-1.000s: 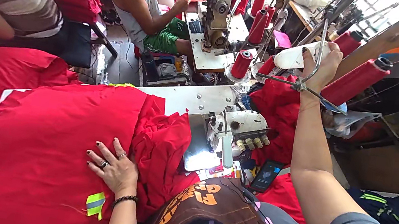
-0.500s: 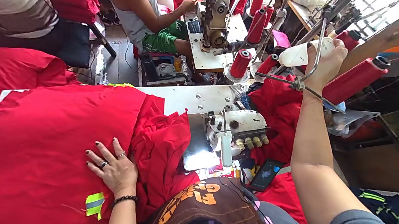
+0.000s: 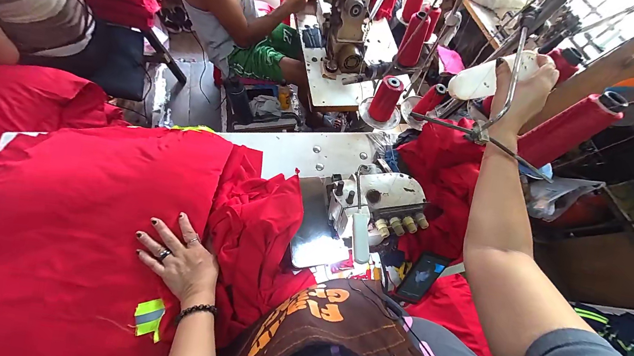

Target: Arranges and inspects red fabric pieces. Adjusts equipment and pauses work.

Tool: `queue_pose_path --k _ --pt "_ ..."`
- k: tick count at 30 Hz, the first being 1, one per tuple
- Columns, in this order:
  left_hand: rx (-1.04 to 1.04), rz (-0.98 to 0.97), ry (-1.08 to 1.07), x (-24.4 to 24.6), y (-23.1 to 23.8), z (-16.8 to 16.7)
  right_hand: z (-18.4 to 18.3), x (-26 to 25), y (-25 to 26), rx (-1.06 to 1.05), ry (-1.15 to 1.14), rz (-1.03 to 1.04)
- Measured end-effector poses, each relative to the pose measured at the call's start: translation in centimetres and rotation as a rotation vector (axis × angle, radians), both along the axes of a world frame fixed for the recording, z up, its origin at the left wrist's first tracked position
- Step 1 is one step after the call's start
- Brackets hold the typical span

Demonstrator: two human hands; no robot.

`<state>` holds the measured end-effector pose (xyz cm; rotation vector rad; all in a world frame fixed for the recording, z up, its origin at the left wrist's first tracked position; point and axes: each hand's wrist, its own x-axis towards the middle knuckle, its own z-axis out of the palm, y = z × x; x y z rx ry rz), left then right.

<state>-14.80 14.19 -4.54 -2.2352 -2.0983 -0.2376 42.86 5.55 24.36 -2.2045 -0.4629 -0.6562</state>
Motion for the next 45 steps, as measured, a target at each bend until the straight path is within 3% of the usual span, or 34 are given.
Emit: queue_pose_path --k 9,45 --pt "-0.016 -0.001 0.008 0.0 0.0 -0.1 -1.3 0.6 0.6 0.159 0.043 0.118" --pt "-0.045 -0.010 -0.099 -0.3 0.1 -0.8 -2.1 -0.6 -1.7 0.091 -0.128 0.150"
